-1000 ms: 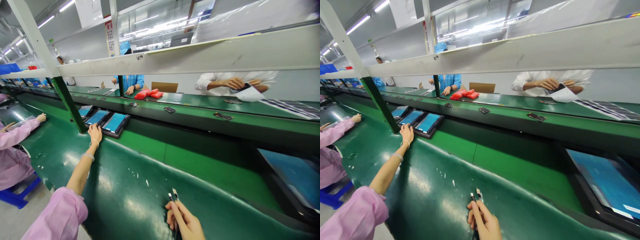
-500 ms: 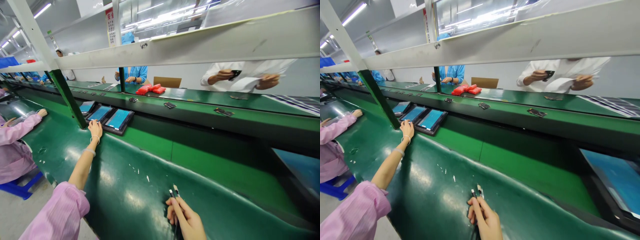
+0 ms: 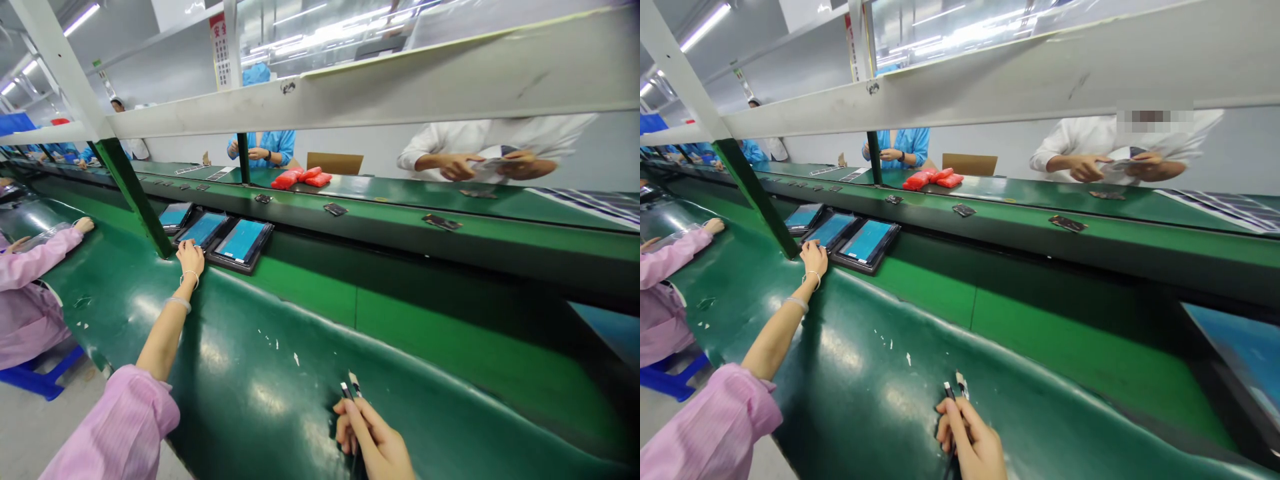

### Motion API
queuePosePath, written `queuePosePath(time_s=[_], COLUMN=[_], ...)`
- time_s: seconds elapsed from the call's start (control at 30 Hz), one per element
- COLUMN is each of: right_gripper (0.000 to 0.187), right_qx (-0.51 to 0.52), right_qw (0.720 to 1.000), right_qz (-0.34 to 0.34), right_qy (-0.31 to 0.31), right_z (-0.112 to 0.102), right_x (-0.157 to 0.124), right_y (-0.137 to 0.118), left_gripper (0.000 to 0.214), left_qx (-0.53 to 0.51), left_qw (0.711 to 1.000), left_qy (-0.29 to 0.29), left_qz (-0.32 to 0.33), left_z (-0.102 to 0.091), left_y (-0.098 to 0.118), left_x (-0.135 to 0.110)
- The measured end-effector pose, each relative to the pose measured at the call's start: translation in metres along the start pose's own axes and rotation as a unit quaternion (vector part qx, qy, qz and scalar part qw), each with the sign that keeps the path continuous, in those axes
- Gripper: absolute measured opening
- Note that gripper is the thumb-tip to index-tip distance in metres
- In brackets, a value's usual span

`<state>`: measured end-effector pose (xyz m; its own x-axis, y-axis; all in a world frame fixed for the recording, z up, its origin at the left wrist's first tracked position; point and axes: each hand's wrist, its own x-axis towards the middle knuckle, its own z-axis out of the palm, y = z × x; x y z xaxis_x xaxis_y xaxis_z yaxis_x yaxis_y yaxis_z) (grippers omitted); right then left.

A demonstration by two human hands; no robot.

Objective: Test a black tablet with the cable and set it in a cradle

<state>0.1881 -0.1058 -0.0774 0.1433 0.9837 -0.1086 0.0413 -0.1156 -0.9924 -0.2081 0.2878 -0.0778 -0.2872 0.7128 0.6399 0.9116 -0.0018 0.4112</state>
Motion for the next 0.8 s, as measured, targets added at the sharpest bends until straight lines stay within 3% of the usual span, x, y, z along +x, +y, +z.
queuePosePath(time_s=[0.33,0.8], right_gripper=[0.047,0.05], right_qx=[0.008,0.008], right_qw=[1.0,1.0], right_qz=[0.003,0.003], right_qy=[0.002,0.009], right_z=[-0.001,-0.001], right_x=[0.0,0.002], right_y=[0.001,0.005], left_gripper=[0.03,0.027], left_qx=[-0.024,-0.008], left_qw=[0.996,0.996], left_qy=[-0.055,-0.045], left_qz=[0.067,0.074], left_z=[-0.002,-0.015], left_y=[0.001,0.011], left_x=[0.001,-0.003])
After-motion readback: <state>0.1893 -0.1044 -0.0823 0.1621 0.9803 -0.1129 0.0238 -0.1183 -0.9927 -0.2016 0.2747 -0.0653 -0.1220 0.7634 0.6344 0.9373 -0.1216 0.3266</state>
